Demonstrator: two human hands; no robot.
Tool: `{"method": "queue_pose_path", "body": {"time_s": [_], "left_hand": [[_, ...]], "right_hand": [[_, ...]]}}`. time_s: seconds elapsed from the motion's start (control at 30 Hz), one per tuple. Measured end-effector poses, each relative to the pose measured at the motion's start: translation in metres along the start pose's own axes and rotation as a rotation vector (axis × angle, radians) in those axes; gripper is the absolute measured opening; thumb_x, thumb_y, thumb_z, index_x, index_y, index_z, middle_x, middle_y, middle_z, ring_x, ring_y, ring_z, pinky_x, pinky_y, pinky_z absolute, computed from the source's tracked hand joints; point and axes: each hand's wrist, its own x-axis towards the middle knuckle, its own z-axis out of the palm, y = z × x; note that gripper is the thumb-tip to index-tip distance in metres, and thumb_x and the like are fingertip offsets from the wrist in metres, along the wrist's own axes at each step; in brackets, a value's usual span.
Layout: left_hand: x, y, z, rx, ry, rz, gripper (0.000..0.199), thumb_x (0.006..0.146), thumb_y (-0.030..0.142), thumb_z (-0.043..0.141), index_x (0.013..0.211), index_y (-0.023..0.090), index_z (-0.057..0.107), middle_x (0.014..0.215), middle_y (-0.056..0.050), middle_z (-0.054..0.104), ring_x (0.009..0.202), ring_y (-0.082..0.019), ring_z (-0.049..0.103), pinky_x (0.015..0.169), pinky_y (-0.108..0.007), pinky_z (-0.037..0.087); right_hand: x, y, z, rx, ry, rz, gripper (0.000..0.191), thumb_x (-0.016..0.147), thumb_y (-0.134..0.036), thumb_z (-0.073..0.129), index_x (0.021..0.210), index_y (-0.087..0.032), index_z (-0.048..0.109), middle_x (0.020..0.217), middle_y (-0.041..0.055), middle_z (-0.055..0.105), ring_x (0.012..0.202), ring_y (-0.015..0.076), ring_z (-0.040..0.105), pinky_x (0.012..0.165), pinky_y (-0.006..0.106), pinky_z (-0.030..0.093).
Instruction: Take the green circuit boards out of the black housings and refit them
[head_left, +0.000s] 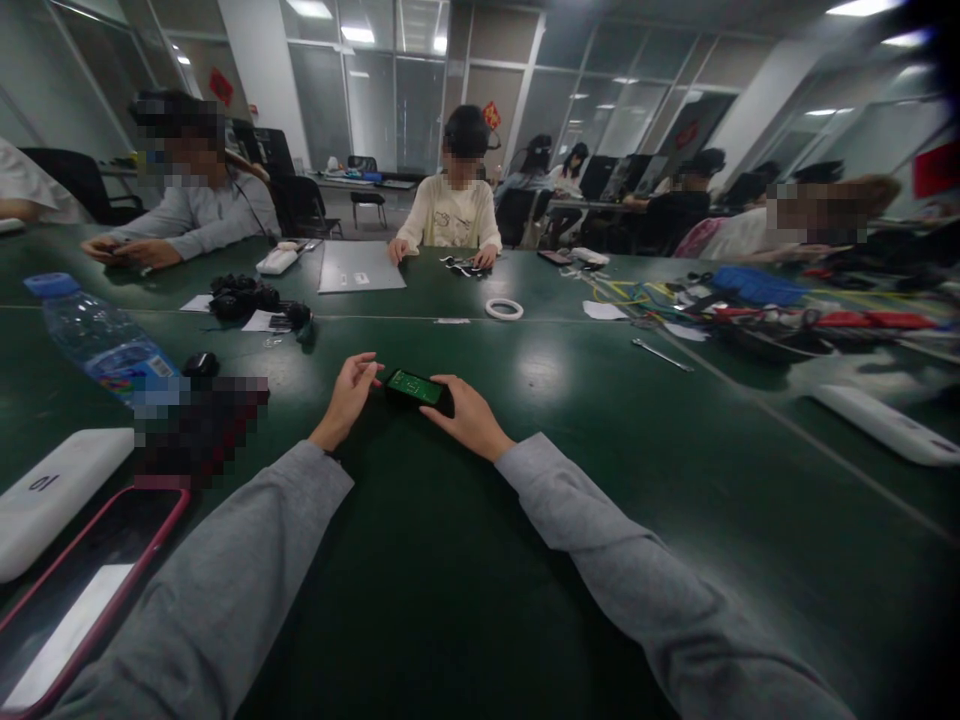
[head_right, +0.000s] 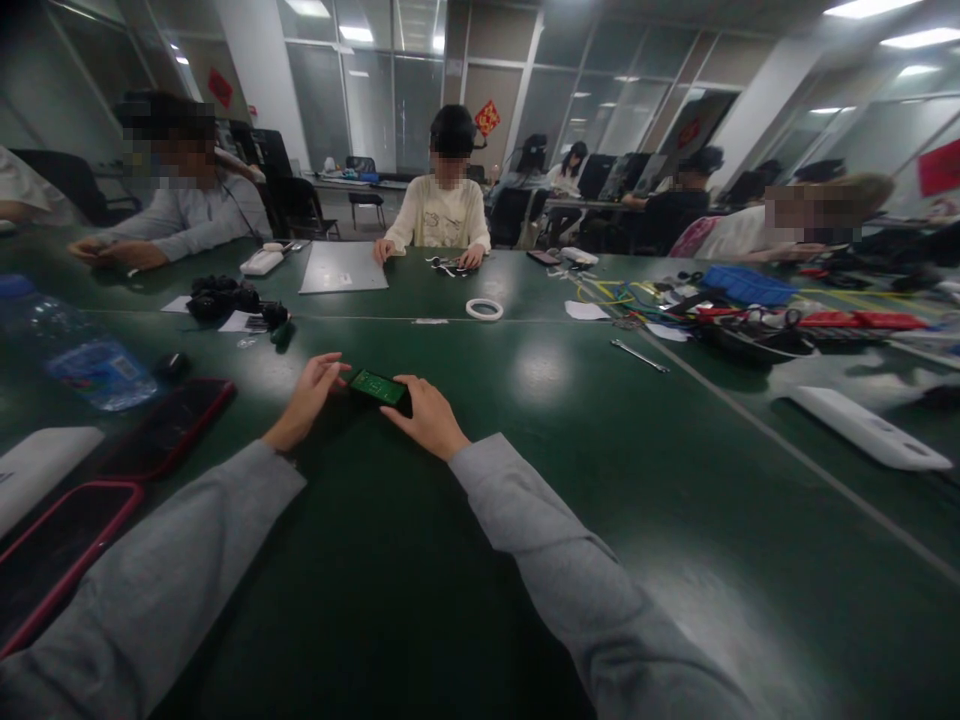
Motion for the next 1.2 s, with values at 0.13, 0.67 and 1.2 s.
{"method": "queue_pose_path", "body": {"time_s": [0.13,0.67,1.2], "left_hand": [[-0.001,0.002,0.000,0.029,-0.028,0.001,0.035,0.088,0.037,0.051,0.117,0.018,0.051,0.109,-0.008,0.063,0.077,-0.013,0.058,0.067,-0.027,0.046],[0.003,-0.009,0.000,0.084,-0.119,0.051,0.034,0.084,0.041,0.055,0.109,0.017,0.059,0.104,-0.008,0.066,0.089,-0.018,0.062,0.083,-0.035,0.048],[-0.003,0.001,0.003,0.158,-0.169,0.090,0.036,0.078,0.041,0.064,0.106,0.018,0.063,0.109,-0.009,0.066,0.093,-0.020,0.063,0.085,-0.037,0.050]], "right_hand": [[0.000,0.003,0.001,0.008,-0.010,0.005,0.048,0.087,-0.041,0.061,0.126,-0.020,0.043,0.114,0.0107,0.055,0.105,0.0261,0.055,0.090,0.045,0.048],[0.000,0.002,0.002,0.008,-0.053,-0.039,0.056,0.088,-0.039,0.060,0.134,-0.018,0.036,0.119,0.0125,0.051,0.109,0.0269,0.052,0.094,0.047,0.046],[0.000,0.003,0.003,0.034,-0.054,-0.061,0.057,0.086,-0.032,0.061,0.135,-0.017,0.034,0.121,0.0135,0.050,0.111,0.0278,0.051,0.096,0.049,0.045]]}}
